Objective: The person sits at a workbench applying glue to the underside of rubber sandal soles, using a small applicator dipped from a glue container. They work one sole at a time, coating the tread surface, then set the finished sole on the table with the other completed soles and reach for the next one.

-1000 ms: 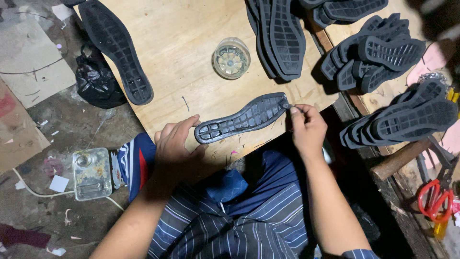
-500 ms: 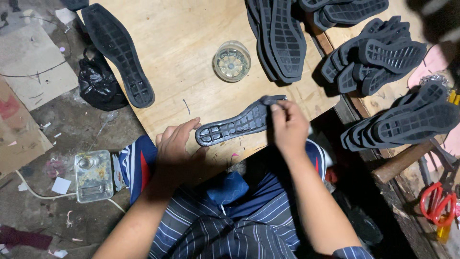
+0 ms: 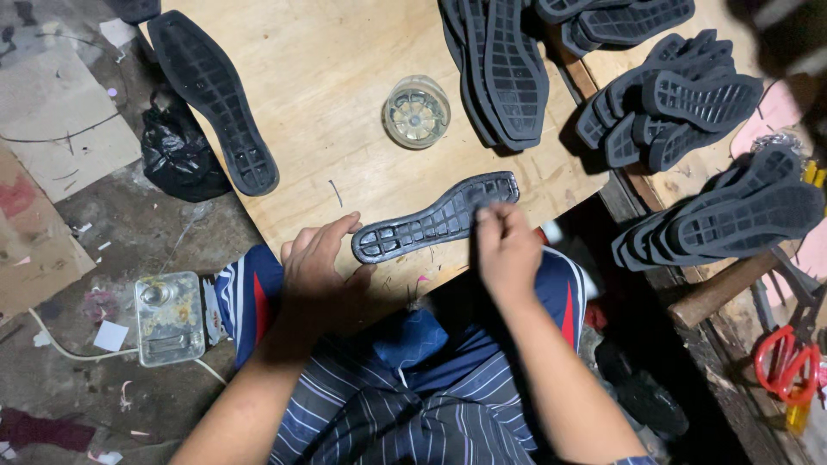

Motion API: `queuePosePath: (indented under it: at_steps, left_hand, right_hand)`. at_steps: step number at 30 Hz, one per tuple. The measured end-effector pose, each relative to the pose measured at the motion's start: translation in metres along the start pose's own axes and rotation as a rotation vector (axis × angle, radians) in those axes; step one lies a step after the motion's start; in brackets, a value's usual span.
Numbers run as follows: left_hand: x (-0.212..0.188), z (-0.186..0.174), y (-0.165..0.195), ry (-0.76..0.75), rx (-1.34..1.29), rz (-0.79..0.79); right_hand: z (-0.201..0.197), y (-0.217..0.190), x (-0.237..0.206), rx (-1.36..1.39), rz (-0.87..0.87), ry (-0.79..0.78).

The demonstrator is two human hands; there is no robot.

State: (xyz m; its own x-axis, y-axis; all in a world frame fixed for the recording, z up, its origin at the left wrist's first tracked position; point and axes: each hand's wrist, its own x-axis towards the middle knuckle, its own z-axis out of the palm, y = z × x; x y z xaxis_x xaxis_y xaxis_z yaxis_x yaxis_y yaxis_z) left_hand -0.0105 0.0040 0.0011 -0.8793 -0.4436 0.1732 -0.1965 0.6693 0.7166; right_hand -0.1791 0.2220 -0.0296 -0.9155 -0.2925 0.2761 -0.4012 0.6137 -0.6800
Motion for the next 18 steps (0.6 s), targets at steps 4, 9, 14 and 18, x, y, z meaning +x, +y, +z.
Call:
queuePosePath:
  at_steps: [4, 9, 14, 18]
  left_hand:
    - [-0.002, 0.0, -0.001, 0.013, -0.015, 0.013]
    - [0.0, 0.002, -0.002, -0.003, -0.022, -0.011]
    - [0.002, 0.001, -0.002, 0.005, -0.016, 0.005]
    - [-0.001, 0.0, 0.001, 0.004, -0.026, -0.017]
  right_hand:
    - [-0.006, -0.013, -0.01, 0.035, -0.074, -0.113]
    - [-0.026, 0.002, 0.023, 0.027, 0.235, 0.09]
    - [-0.019, 0.001, -0.015, 0.052, 0.031, -0.159]
    - [-0.024, 0.0, 0.011, 0.046, 0.113, -0.014]
